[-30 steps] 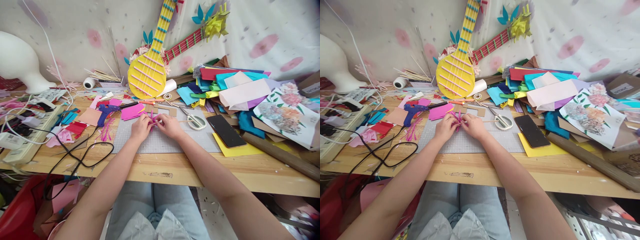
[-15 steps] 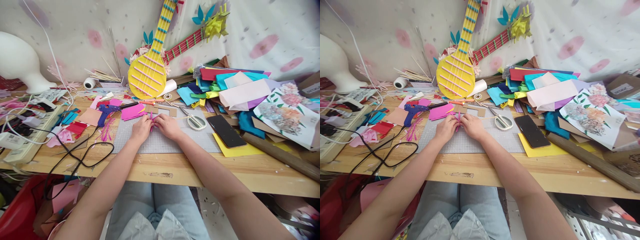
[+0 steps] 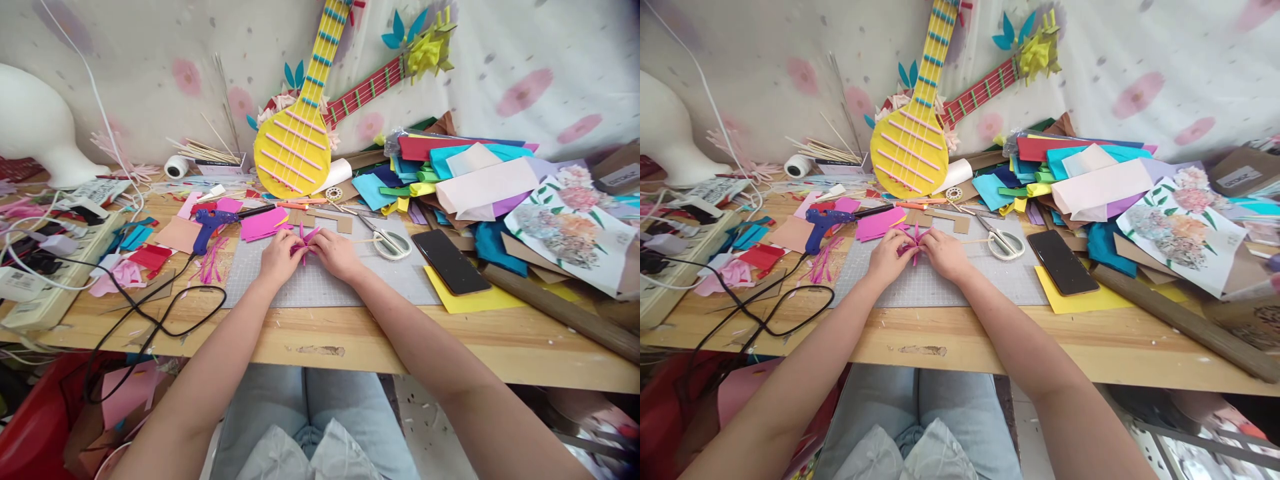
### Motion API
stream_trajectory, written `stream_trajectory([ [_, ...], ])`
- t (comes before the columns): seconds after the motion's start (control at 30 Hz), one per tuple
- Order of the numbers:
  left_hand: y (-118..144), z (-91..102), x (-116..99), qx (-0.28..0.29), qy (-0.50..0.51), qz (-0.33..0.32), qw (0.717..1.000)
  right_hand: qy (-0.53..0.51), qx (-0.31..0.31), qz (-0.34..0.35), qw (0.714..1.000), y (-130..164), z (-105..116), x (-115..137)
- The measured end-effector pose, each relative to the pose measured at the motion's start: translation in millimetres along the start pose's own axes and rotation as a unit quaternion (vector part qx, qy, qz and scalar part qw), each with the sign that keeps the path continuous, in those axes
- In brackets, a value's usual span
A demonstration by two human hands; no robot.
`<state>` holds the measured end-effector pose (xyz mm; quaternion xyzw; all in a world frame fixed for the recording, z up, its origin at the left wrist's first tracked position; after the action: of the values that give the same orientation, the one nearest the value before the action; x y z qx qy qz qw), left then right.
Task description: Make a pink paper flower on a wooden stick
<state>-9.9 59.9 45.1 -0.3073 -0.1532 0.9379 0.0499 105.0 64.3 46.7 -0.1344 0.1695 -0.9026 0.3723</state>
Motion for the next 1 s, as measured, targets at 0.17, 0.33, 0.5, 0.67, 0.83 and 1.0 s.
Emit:
stream_trajectory([
  [0.17, 0.0, -1.1, -0.5, 0.010, -0.015, -0.011, 1.000, -0.013, 0.003, -0.001, 1.000, 2.0, -3.1, -1.5],
  [0.33, 0.0, -0.7, -0.9, 0.012, -0.038, -0.016, 0.999, -0.034, -0.003, -0.001, 0.999, 3.8, 0.6, -2.2],
  [0.5, -0.9, -1.2, -1.2, 0.014, -0.045, -0.011, 0.999, -0.029, -0.004, -0.005, 1.000, 5.6, 3.6, -3.3],
  [0.67, -1.0, -2.0, -0.5, 0.011, -0.038, -0.009, 0.999, -0.034, -0.009, 0.011, 0.999, 2.7, 0.9, 0.2],
  [0.83, -2.4, -4.0, 3.6, 0.021, 0.001, 0.008, 1.000, -0.070, -0.018, -0.022, 0.997, 2.4, -5.9, -5.2],
  [1.0, -2.1, -3.6, 4.1, 0.029, 0.029, 0.024, 0.999, -0.094, -0.024, -0.056, 0.994, 3.4, -9.6, -11.4],
])
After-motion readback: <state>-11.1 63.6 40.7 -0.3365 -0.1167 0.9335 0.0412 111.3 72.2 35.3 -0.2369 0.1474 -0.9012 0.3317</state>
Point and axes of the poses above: each hand's wrist, its own y-axis away from the middle knuckle, its own z-axis out of the back of the hand, x = y × z, the point moved 7 cm from there along -y, towards the middle knuckle, and after that the axes turned 11 degrees about z, right-handed, at the moved point
